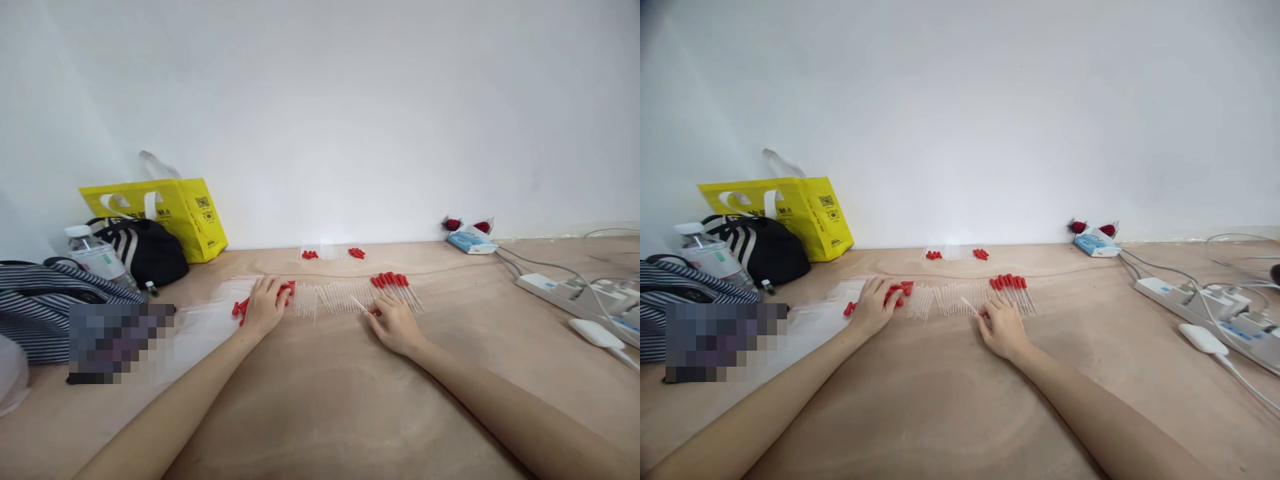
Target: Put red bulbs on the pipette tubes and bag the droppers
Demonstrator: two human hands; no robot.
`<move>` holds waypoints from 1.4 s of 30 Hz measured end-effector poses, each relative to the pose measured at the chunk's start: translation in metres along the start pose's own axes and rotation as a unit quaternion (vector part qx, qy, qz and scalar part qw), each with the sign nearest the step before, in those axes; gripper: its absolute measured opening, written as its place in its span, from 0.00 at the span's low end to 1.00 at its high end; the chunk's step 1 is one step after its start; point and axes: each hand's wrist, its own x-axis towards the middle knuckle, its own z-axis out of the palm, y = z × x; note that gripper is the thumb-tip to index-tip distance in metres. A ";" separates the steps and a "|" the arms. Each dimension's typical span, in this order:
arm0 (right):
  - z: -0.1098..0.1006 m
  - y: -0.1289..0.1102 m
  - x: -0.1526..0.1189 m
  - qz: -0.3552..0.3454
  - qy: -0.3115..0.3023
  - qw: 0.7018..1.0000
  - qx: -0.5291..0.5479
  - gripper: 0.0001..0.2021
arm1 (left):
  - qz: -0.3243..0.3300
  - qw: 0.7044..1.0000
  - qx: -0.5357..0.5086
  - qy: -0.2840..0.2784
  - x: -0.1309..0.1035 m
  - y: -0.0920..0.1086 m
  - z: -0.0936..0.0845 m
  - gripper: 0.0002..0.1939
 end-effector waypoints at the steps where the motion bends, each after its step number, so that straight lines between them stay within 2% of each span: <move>1: -0.001 0.002 -0.003 -0.017 -0.012 1.000 0.014 0.09 | 0.038 0.998 -0.051 -0.012 -0.004 0.005 -0.002 0.07; 4: -0.004 0.005 -0.010 -0.064 -0.046 0.996 0.047 0.09 | 0.146 0.963 -0.200 -0.106 -0.018 0.027 -0.011 0.08; 6: -0.005 0.006 -0.013 -0.091 -0.068 0.992 0.061 0.09 | 0.197 0.931 -0.243 -0.188 -0.027 0.041 -0.018 0.08; 8: -0.007 0.005 -0.014 -0.109 -0.081 0.988 0.070 0.09 | 0.237 0.897 -0.281 -0.246 -0.034 0.050 -0.024 0.08; 10: -0.008 0.004 -0.014 -0.120 -0.085 0.986 0.074 0.10 | 0.258 0.871 -0.318 -0.270 -0.036 0.055 -0.028 0.08; 12: -0.009 0.002 -0.013 -0.125 -0.088 0.985 0.078 0.11 | 0.258 0.863 -0.340 -0.271 -0.037 0.057 -0.029 0.07; 15: -0.010 0.000 -0.013 -0.127 -0.092 0.984 0.083 0.10 | 0.223 0.880 -0.338 -0.249 -0.038 0.060 -0.028 0.03; 20: -0.007 -0.005 -0.012 -0.116 -0.073 0.988 0.069 0.10 | 0.073 0.944 -0.263 -0.187 -0.044 0.071 -0.019 0.14; 22: -0.004 -0.006 -0.012 -0.117 -0.074 0.988 0.071 0.09 | 0.040 0.959 -0.231 -0.162 -0.047 0.073 -0.014 0.13; 25: -0.001 -0.008 -0.013 -0.125 -0.072 0.986 0.085 0.08 | 0.053 0.966 -0.208 -0.145 -0.051 0.071 -0.008 0.06; 31: -0.004 -0.015 -0.016 -0.127 -0.028 0.986 0.106 0.09 | 0.096 0.961 -0.224 -0.131 -0.052 0.069 -0.007 0.07; 38: -0.010 -0.028 -0.016 -0.108 -0.029 0.990 0.084 0.06 | 0.101 0.957 -0.236 -0.137 -0.050 0.072 -0.007 0.05; 42: -0.009 -0.034 -0.017 -0.106 -0.019 0.991 0.081 0.06 | 0.075 0.954 -0.258 -0.131 -0.050 0.072 -0.006 0.04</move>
